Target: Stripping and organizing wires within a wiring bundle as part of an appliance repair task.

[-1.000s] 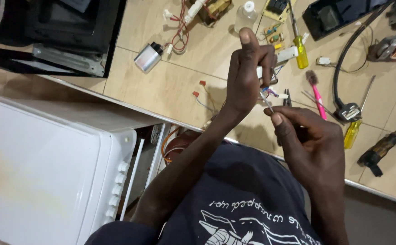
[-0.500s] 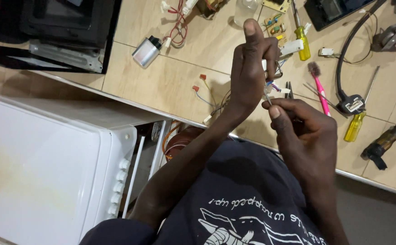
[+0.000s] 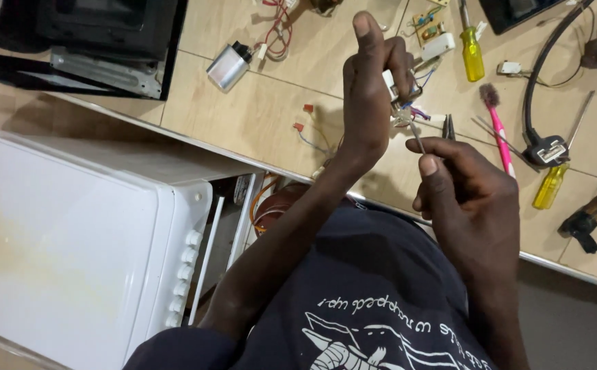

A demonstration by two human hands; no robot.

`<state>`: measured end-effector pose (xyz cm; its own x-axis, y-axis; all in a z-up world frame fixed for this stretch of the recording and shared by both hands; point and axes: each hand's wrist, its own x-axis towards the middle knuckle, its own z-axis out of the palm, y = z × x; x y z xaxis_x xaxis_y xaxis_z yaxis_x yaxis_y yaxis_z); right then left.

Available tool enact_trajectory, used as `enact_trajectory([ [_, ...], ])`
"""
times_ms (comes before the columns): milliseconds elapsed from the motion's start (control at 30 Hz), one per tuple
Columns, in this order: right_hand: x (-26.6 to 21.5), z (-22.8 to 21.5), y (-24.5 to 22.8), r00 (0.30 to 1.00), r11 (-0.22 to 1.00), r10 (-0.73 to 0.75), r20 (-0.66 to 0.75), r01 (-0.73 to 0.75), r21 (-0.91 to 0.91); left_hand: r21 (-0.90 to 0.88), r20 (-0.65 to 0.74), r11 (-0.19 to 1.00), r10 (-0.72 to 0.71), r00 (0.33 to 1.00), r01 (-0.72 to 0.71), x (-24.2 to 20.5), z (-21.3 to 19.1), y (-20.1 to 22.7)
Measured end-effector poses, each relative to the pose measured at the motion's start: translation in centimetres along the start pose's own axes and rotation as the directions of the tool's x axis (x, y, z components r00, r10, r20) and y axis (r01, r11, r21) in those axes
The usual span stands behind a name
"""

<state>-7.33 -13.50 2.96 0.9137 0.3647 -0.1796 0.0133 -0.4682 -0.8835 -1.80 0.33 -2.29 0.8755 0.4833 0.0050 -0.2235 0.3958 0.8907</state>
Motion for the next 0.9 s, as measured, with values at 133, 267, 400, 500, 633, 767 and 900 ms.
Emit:
enact_trajectory([
  [133,0.5,-0.2,0.0,0.997,0.997,-0.070,0.021,0.070,-0.010,-0.102,0.000,0.990,-0.097,0.995,0.097,0.5,-0.1,0.1],
  [267,1.0,0.2,0.2,0.995,0.997,-0.076,0.059,0.076,-0.005,-0.078,0.052,0.997,-0.026,0.998,0.030,0.4,-0.6,-0.6],
  [400,1.4,0.9,0.9,0.990,0.994,-0.112,0.084,0.111,0.019,-0.092,0.035,0.995,-0.028,0.999,0.031,0.5,-0.8,-1.4],
  [500,1.4,1.1,1.2,0.991,0.994,-0.107,0.081,0.107,0.007,-0.040,0.027,0.999,0.001,1.000,0.000,0.5,-1.0,-1.4],
  [633,1.3,1.0,1.3,0.992,0.996,-0.082,0.098,0.078,0.046,-0.037,0.034,0.999,0.005,0.999,-0.004,0.1,-1.2,-1.4],
  [767,1.1,0.4,1.0,0.985,0.994,-0.105,0.137,0.101,0.034,-0.058,0.152,0.985,0.168,0.974,-0.160,0.2,-1.6,-1.9],
  [900,0.9,-0.2,0.4,0.982,0.993,-0.100,0.163,0.088,0.078,0.027,0.223,0.982,0.178,0.959,-0.188,-0.1,-1.4,-0.7],
])
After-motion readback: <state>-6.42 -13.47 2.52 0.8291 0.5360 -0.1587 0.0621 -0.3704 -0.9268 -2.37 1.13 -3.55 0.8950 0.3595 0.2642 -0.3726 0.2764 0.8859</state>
